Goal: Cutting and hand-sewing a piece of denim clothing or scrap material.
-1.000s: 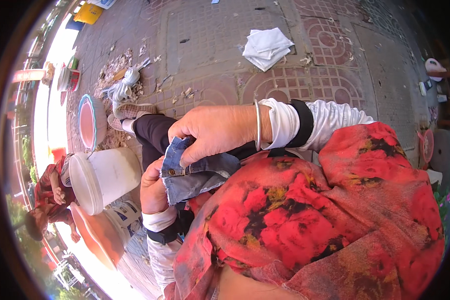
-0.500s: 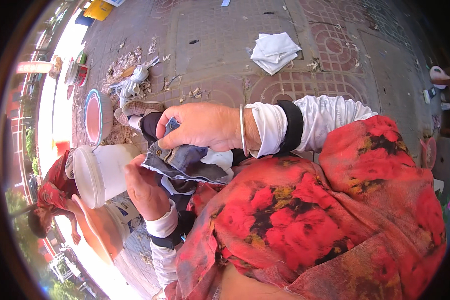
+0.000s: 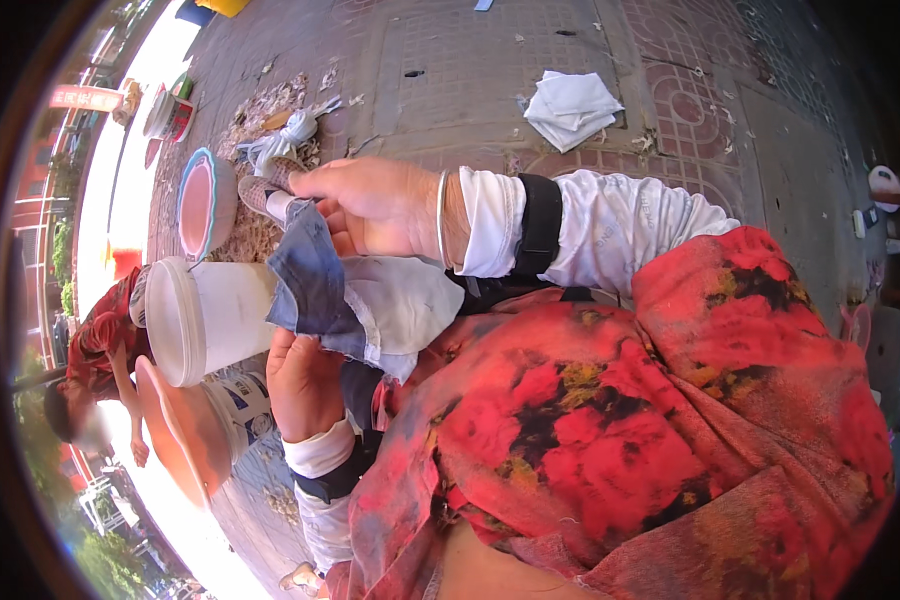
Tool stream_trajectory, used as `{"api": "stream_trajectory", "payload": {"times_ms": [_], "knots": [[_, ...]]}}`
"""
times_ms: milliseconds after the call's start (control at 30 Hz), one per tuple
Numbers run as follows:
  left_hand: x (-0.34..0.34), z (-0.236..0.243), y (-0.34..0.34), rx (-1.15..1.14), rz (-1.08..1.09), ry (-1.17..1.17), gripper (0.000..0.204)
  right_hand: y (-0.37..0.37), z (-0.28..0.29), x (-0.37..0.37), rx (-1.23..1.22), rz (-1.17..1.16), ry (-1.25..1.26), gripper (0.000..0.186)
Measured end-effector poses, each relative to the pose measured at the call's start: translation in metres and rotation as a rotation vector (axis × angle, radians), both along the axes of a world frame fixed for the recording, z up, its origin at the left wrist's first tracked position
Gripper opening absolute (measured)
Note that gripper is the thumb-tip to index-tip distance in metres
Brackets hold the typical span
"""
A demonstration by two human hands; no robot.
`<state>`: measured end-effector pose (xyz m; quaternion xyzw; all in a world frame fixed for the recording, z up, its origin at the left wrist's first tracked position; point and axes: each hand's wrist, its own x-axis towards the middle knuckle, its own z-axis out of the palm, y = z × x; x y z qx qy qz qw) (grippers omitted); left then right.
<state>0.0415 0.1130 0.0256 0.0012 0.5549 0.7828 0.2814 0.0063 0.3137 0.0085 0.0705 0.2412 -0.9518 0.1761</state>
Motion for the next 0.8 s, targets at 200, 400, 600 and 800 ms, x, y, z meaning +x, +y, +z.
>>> {"api": "stream_trajectory", "payload": {"times_ms": [200, 400, 600, 800], "knots": [[-0.008, -0.018, -0.011, 0.078, 0.055, -0.141, 0.030, 0.007, -0.028, 0.005, 0.481, -0.392, 0.151, 0.020], [-0.008, -0.015, -0.006, 0.133, 0.049, -0.156, 0.030, -0.020, -0.020, 0.050, 1.262, -0.440, 1.189, 0.023], [-0.009, -0.024, -0.007, 0.160, 0.125, -0.201, 0.028, -0.010, -0.027, 0.054, 1.424, -0.063, 1.204, 0.013], [-0.011, -0.042, -0.029, 0.156, 0.212, -0.202, 0.023, 0.015, -0.033, 0.057, 1.151, -0.124, 0.982, 0.009]]}}
